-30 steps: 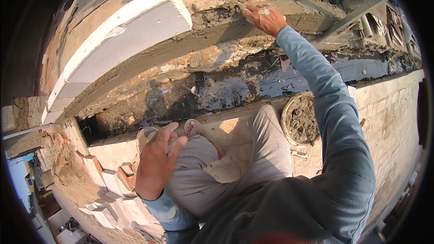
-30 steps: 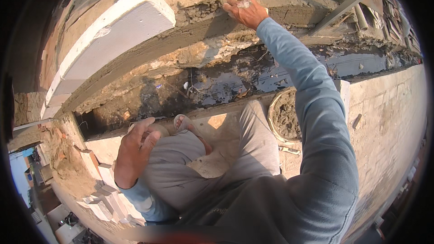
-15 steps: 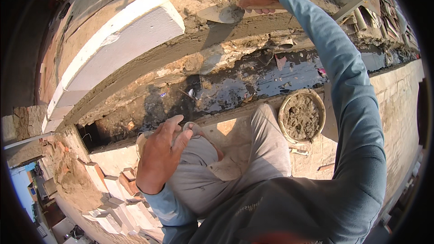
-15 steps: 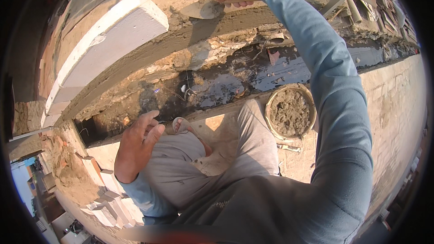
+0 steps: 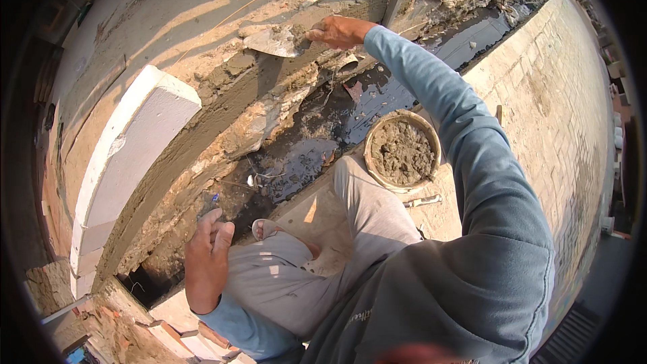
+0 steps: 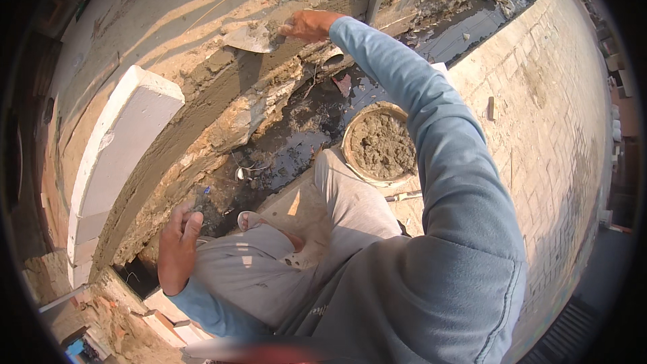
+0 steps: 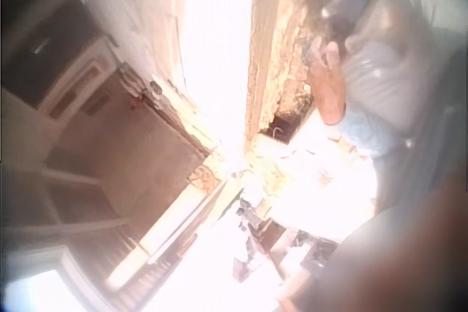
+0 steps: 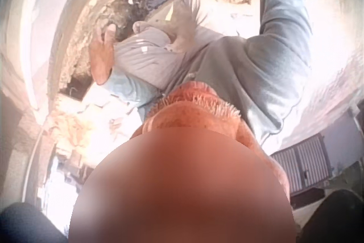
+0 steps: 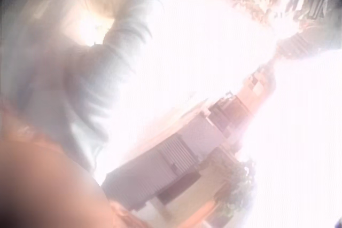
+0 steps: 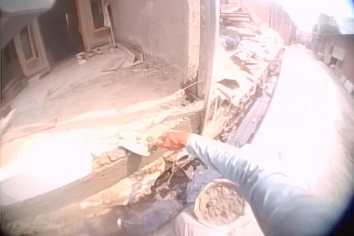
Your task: The person scoops cement mortar from a bucket and spreads it onto a wall surface using a trowel. They then pick up a white rectangular tile, apply mortar to its back, and press it onto the wall. The person uses a hammer to tap the tile into alignment and continues to apply mortar to the wall for subsequent tiles.
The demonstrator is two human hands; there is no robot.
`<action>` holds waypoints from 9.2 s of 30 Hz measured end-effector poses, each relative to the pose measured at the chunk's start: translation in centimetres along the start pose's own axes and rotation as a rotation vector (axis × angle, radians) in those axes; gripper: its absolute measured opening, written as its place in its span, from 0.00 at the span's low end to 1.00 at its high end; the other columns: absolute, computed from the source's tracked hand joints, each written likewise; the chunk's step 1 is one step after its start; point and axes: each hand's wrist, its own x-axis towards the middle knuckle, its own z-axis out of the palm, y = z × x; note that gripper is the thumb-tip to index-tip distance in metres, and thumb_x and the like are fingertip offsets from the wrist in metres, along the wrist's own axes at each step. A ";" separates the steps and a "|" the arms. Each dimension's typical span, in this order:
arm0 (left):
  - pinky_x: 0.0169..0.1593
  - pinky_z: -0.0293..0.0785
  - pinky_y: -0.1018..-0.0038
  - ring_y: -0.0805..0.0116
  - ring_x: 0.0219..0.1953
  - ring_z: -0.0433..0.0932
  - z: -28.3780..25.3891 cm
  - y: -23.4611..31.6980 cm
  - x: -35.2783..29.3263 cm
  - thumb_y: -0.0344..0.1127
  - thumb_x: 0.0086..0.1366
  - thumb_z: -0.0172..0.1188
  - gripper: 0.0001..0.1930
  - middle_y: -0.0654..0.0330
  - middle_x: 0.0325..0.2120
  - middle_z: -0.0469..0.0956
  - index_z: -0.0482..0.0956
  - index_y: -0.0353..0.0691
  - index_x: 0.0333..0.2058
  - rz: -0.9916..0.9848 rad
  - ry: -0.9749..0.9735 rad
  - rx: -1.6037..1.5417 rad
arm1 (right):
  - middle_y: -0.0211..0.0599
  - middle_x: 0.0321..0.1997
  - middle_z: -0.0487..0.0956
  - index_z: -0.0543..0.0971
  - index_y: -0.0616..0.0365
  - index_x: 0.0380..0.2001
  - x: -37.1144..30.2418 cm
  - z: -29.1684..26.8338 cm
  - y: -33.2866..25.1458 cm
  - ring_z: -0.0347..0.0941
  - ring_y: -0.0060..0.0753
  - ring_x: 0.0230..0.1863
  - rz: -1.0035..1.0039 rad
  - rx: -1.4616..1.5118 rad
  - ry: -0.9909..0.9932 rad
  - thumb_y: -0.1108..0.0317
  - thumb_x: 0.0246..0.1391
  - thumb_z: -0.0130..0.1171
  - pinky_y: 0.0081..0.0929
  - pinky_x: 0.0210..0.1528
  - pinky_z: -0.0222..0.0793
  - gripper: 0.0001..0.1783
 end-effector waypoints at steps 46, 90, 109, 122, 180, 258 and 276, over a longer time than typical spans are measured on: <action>0.47 0.76 0.61 0.47 0.42 0.83 2.0 2.6 1.1 0.49 0.72 0.57 0.25 0.41 0.38 0.83 0.75 0.33 0.56 -0.034 -0.022 0.124 | 0.25 0.22 0.66 0.76 0.57 0.35 -24.6 5.8 10.4 0.62 0.22 0.22 0.215 0.448 -0.055 0.38 0.68 0.52 0.28 0.24 0.61 0.29; 0.43 0.75 0.65 0.59 0.35 0.80 -0.4 -1.6 0.1 0.45 0.74 0.57 0.22 0.49 0.34 0.82 0.75 0.35 0.57 -0.146 0.003 -0.011 | 0.35 0.19 0.74 0.80 0.54 0.46 -11.9 -8.3 9.6 0.71 0.25 0.15 0.148 -0.298 0.175 0.48 0.69 0.49 0.29 0.16 0.68 0.21; 0.48 0.73 0.73 0.67 0.43 0.75 1.2 -1.5 -1.2 0.47 0.77 0.52 0.25 0.53 0.46 0.78 0.72 0.33 0.61 -0.111 -0.041 -0.049 | 0.43 0.38 0.85 0.81 0.54 0.38 -34.8 18.8 15.6 0.83 0.47 0.43 0.511 -0.343 -0.114 0.53 0.63 0.53 0.46 0.45 0.77 0.16; 0.57 0.70 0.70 0.62 0.50 0.77 3.6 2.7 0.8 0.50 0.74 0.55 0.27 0.50 0.48 0.79 0.74 0.33 0.59 -0.079 -0.089 0.009 | 0.33 0.22 0.71 0.78 0.65 0.42 -35.1 24.2 13.8 0.67 0.29 0.22 0.485 0.463 -0.132 0.50 0.71 0.50 0.36 0.25 0.66 0.24; 0.41 0.75 0.65 0.56 0.34 0.80 -0.2 -2.0 1.5 0.44 0.73 0.58 0.21 0.49 0.33 0.82 0.75 0.32 0.55 -0.150 -0.002 0.003 | 0.36 0.22 0.74 0.78 0.55 0.46 -3.0 -10.5 14.2 0.74 0.36 0.22 0.067 -0.415 0.203 0.47 0.74 0.41 0.39 0.26 0.73 0.24; 0.53 0.74 0.64 0.50 0.46 0.82 2.8 2.8 3.7 0.45 0.72 0.59 0.24 0.42 0.44 0.82 0.75 0.30 0.56 -0.105 -0.083 0.195 | 0.27 0.24 0.71 0.72 0.60 0.36 -24.0 12.2 9.8 0.69 0.20 0.23 0.326 0.939 0.348 0.67 0.63 0.58 0.24 0.25 0.69 0.08; 0.29 0.67 0.75 0.75 0.26 0.71 1.8 -1.9 5.8 0.39 0.72 0.58 0.17 0.61 0.21 0.76 0.79 0.28 0.48 -0.386 -0.099 0.095 | 0.26 0.24 0.63 0.66 0.53 0.29 12.8 -2.1 12.4 0.60 0.22 0.20 -0.564 2.485 1.041 0.55 0.64 0.51 0.26 0.21 0.64 0.15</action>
